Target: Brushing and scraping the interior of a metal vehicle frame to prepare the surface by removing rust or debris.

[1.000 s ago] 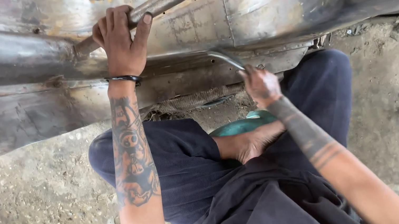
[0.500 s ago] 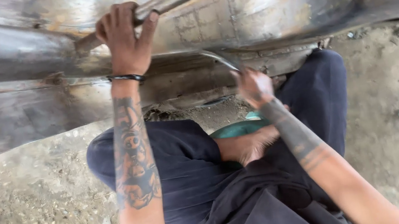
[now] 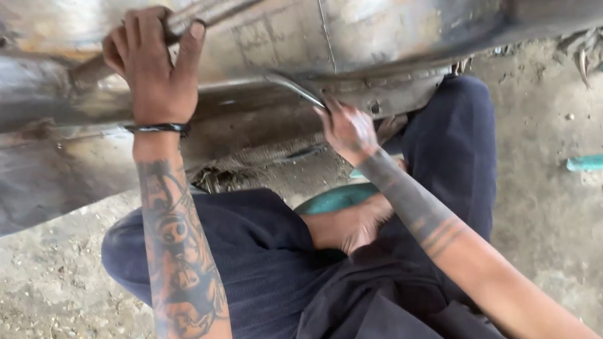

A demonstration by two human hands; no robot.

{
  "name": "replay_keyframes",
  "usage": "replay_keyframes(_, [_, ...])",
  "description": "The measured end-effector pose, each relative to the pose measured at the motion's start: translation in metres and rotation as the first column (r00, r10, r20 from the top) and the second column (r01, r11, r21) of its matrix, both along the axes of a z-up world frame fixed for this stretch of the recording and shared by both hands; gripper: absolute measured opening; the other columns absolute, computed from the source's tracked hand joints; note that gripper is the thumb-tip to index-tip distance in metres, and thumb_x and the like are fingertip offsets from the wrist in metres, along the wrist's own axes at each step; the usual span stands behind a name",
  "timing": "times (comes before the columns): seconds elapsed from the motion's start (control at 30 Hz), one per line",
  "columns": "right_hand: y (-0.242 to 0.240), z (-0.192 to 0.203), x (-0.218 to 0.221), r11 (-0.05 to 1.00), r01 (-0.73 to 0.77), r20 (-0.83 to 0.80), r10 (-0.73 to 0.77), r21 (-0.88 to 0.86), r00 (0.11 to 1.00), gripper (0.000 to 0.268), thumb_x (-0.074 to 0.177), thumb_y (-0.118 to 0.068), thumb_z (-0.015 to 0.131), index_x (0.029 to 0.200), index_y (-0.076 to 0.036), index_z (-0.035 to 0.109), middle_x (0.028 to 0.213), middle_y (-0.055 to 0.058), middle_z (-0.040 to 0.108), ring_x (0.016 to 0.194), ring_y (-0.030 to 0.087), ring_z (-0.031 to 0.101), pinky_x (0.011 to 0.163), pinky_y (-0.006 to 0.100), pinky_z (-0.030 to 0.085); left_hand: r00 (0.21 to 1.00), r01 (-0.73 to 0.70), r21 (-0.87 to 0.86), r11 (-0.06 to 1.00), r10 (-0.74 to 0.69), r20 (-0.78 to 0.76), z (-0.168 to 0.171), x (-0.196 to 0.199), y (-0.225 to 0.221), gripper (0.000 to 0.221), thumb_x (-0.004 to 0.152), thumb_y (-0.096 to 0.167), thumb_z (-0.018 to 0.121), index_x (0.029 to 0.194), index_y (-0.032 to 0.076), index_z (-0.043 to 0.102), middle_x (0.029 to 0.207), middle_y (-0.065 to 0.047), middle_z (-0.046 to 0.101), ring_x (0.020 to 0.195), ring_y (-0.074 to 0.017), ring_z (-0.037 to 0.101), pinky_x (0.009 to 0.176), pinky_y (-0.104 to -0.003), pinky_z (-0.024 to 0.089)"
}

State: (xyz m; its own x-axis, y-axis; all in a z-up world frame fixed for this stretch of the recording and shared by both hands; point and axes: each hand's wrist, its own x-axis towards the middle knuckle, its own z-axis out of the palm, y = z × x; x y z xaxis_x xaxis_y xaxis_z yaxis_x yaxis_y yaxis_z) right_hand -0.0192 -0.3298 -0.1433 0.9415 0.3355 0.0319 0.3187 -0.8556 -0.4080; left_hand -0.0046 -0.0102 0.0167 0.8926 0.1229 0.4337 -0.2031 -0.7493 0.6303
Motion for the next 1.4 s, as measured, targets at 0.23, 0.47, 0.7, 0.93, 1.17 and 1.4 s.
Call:
replay_keyframes(0.23, [0.032, 0.038, 0.011, 0.997, 0.072, -0.228, -0.078, -0.034, 0.971, 0.038, 0.108, -0.039, 0.041, 0.12, -0.012, 0.066, 0.081, 0.011, 0.072, 0.064, 0.033, 0.069, 0.052, 0.049, 0.054, 0.997, -0.036, 0.019, 0.999, 0.038, -0.072, -0.009, 0.0, 0.005, 0.063, 0.103, 0.07, 0.031, 0.109, 0.012, 0.054, 0.098, -0.005, 0.042, 0.096, -0.0245, 0.041, 0.094, -0.041, 0.026])
replay_keyframes(0.47, [-0.03, 0.012, 0.005, 1.0, -0.025, -0.121, 0.024, -0.008, 0.992, 0.035, 0.11, -0.026, 0.046, 0.134, -0.004, 0.059, 0.078, 0.008, 0.071, 0.048, 0.017, 0.064, 0.037, 0.035, 0.054, 0.998, 0.011, -0.008, 1.0, -0.011, -0.061, 0.002, 0.001, 0.004, 0.052, 0.107, 0.062, 0.038, 0.11, 0.012, 0.049, 0.096, -0.004, 0.037, 0.095, -0.0238, 0.037, 0.095, -0.042, 0.023])
replay_keyframes(0.7, [0.02, 0.027, 0.007, 0.988, -0.153, -0.012, 0.153, -0.022, 0.988, 0.035, 0.111, -0.032, 0.043, 0.137, -0.012, 0.056, 0.075, 0.007, 0.068, 0.05, 0.02, 0.065, 0.037, 0.035, 0.055, 0.998, -0.002, 0.013, 1.0, 0.003, -0.057, -0.002, -0.005, 0.004, 0.055, 0.106, 0.065, 0.037, 0.111, 0.011, 0.051, 0.097, -0.003, 0.039, 0.096, -0.0238, 0.04, 0.096, -0.043, 0.024])
replay_keyframes(0.93, [-0.033, 0.01, -0.01, 0.979, 0.027, -0.077, -0.043, -0.201, 0.996, 0.031, 0.109, -0.038, 0.046, 0.112, -0.012, 0.062, 0.077, 0.014, 0.07, 0.063, 0.043, 0.067, 0.053, 0.055, 0.049, 1.0, 0.009, 0.005, 1.0, -0.009, -0.015, -0.006, -0.002, 0.004, 0.054, 0.105, 0.065, 0.035, 0.107, 0.013, 0.05, 0.096, -0.004, 0.036, 0.092, -0.0232, 0.038, 0.091, -0.04, 0.025])
replay_keyframes(1.17, [-0.021, 0.026, -0.006, 0.999, -0.01, -0.163, 0.005, -0.035, 0.987, 0.041, 0.109, -0.035, 0.042, 0.133, -0.006, 0.059, 0.094, 0.019, 0.074, 0.074, 0.042, 0.072, 0.06, 0.056, 0.056, 0.997, 0.059, 0.011, 0.998, -0.059, 0.043, 0.001, -0.004, 0.005, 0.05, 0.108, 0.061, 0.035, 0.11, 0.013, 0.048, 0.096, -0.006, 0.035, 0.09, -0.0252, 0.035, 0.09, -0.046, 0.025])
replay_keyframes(1.4, [-0.003, 0.006, 0.001, 0.994, -0.052, -0.011, 0.051, -0.101, 0.999, 0.037, 0.11, -0.039, 0.043, 0.113, -0.009, 0.065, 0.078, 0.008, 0.067, 0.061, 0.029, 0.064, 0.049, 0.045, 0.052, 0.997, 0.0, 0.004, 1.0, 0.0, -0.073, -0.01, 0.001, 0.002, 0.061, 0.101, 0.071, 0.031, 0.109, 0.014, 0.051, 0.098, -0.004, 0.042, 0.098, -0.0251, 0.042, 0.098, -0.047, 0.026])
